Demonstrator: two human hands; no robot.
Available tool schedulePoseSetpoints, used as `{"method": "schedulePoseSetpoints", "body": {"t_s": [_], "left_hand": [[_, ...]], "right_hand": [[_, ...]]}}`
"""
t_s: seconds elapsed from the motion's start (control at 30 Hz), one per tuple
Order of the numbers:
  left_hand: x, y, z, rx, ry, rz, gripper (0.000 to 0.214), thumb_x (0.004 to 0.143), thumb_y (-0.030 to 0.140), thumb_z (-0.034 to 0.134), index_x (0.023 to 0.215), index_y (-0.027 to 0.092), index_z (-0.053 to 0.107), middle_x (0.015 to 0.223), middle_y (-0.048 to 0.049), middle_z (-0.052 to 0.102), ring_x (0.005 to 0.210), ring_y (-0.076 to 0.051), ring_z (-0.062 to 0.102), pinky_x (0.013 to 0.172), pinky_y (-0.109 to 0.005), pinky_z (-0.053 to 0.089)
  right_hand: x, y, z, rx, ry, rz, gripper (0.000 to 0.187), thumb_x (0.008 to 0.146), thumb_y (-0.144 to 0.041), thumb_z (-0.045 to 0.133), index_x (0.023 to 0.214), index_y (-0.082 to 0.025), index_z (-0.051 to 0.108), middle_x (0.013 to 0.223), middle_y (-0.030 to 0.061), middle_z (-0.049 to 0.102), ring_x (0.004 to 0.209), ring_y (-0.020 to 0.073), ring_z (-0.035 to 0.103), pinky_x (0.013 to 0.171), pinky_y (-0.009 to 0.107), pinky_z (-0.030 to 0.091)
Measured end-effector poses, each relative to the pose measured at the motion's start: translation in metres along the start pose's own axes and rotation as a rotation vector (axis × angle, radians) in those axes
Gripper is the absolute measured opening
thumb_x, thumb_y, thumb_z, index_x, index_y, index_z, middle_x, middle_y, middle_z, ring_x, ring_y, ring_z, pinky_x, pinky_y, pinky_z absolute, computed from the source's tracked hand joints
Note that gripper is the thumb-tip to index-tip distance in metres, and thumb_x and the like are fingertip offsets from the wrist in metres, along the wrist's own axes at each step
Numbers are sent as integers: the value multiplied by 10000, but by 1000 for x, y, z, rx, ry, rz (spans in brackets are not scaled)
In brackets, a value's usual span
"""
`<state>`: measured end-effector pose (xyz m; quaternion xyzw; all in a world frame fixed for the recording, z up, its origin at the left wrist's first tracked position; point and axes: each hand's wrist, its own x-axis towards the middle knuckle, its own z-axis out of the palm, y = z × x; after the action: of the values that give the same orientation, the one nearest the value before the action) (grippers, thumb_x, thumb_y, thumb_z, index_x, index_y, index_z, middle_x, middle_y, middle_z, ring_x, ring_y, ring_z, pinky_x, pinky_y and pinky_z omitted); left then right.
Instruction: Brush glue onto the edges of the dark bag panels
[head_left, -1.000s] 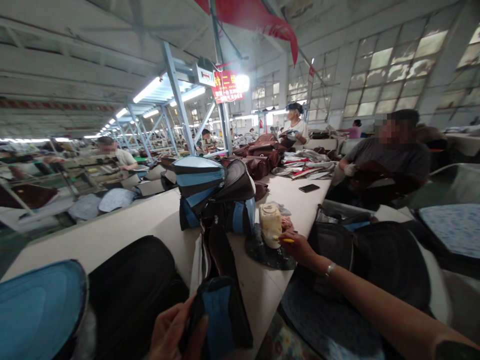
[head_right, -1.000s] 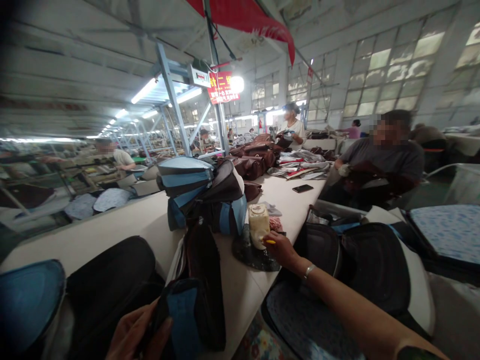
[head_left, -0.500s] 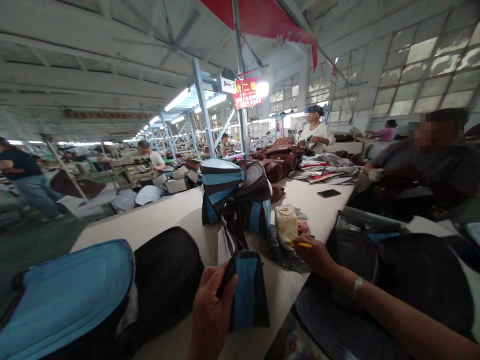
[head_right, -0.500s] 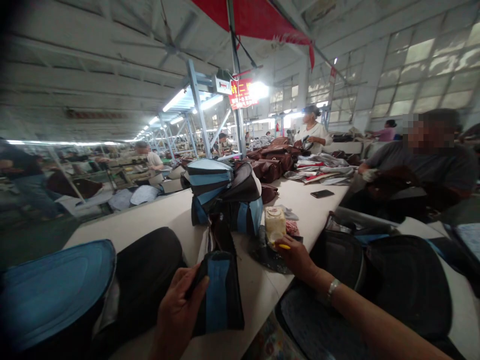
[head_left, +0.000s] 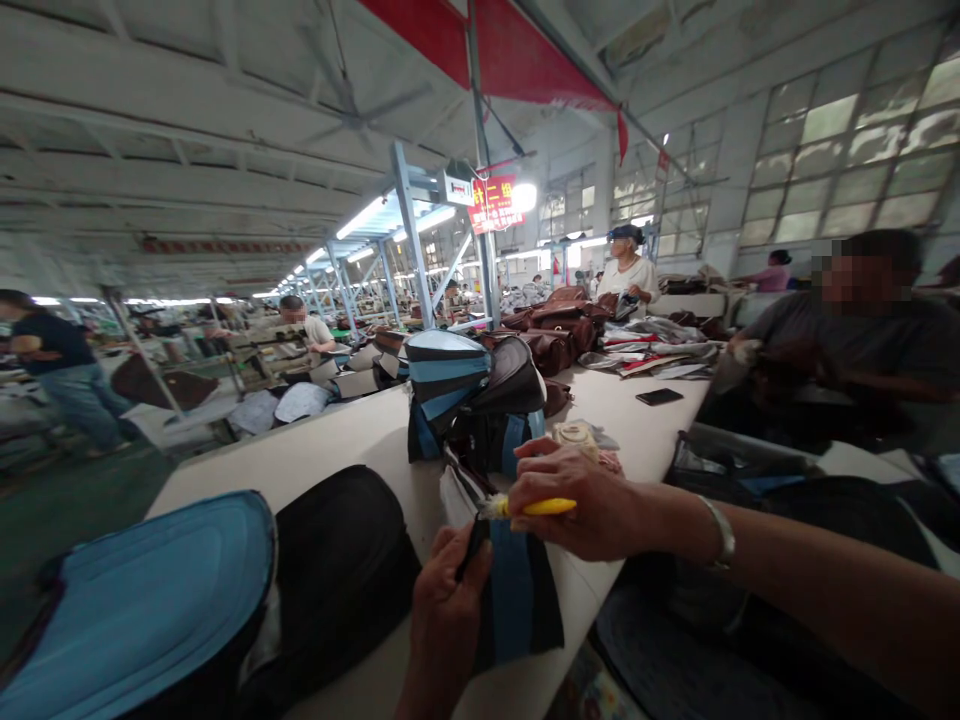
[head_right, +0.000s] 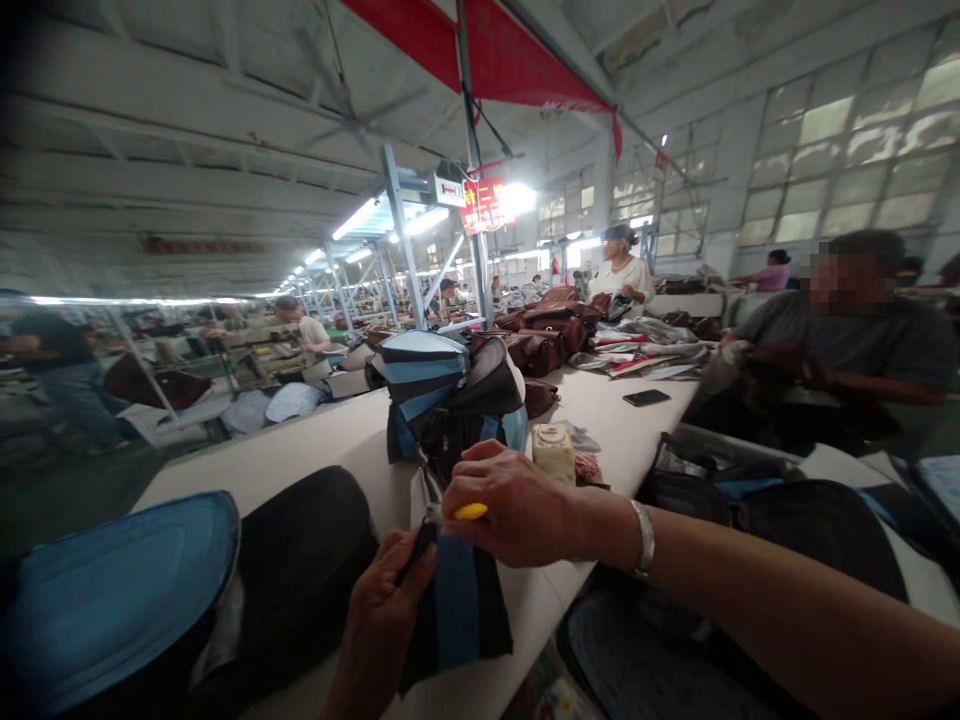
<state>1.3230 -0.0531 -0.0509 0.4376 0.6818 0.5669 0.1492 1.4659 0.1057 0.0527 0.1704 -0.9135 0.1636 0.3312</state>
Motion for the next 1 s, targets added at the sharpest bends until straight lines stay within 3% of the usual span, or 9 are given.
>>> {"method": "schedulePoseSetpoints", "body": {"t_s": [0.1, 0.23, 0.43, 0.57, 0.67, 0.8, 0.93, 1.0], "left_hand": [[-2, -1, -5, -15, 8, -13, 339, 881, 491, 546, 988, 214, 709, 855, -10, 517, 826, -171, 515, 743, -259, 415], [-3, -3, -6, -5, 0, -20, 341, 888, 488, 539, 1021, 221, 706, 893, -16, 541, 857, -176, 526, 765, -263, 413], [-4, 0, 5, 4, -36, -6, 330, 902, 475, 518, 974, 206, 695, 881, -18, 541, 837, -174, 525, 767, -269, 421], [-6, 1, 6, 22, -16, -11, 325, 894, 481, 527, 877, 194, 678, 877, -26, 537, 858, -182, 521, 776, -268, 420], [-7, 1, 1, 19, 0, -12, 331, 886, 486, 535, 915, 200, 700, 854, -24, 536, 826, -182, 524, 757, -270, 428], [-8, 3, -1, 32, -8, 15, 315, 893, 459, 534, 996, 225, 719, 856, -22, 556, 831, -184, 545, 774, -276, 436], [-9, 6, 4, 78, 1, 42, 337, 912, 453, 502, 1047, 222, 705, 858, -24, 537, 816, -177, 551, 768, -280, 449], [-9, 4, 7, 116, 31, 76, 334, 924, 437, 489, 1035, 205, 702, 843, -24, 524, 784, -165, 550, 739, -277, 457]], "right_hand": [[-12, 10, -11, -72, -82, 32, 57, 910, -239, 562, 860, -221, 583, 769, -7, 661, 715, 134, 590, 973, 392, 422], [-17, 13, -20, -113, -66, 57, 72, 912, -218, 554, 842, -224, 568, 759, -13, 654, 718, 135, 584, 967, 386, 421], [16, -2, 7, -114, -40, -11, 112, 890, -209, 517, 778, -209, 525, 702, 3, 608, 657, 147, 533, 848, 354, 482], [31, -10, 12, -15, 73, 45, 119, 920, -256, 519, 816, -209, 550, 750, 4, 622, 706, 146, 563, 874, 351, 492], [25, -6, 11, 54, 145, 68, 86, 924, -251, 547, 853, -209, 571, 780, -7, 628, 732, 130, 586, 912, 343, 485], [8, 3, 9, 27, 41, 65, 54, 893, -217, 575, 839, -211, 567, 748, -19, 622, 701, 132, 570, 922, 356, 484], [4, 0, 7, -21, 104, 82, 44, 897, -219, 576, 854, -219, 566, 765, -11, 640, 726, 141, 582, 919, 358, 478], [7, -1, 8, 24, 72, 44, 46, 910, -231, 561, 866, -218, 563, 779, -7, 647, 731, 138, 585, 885, 340, 482]]}}
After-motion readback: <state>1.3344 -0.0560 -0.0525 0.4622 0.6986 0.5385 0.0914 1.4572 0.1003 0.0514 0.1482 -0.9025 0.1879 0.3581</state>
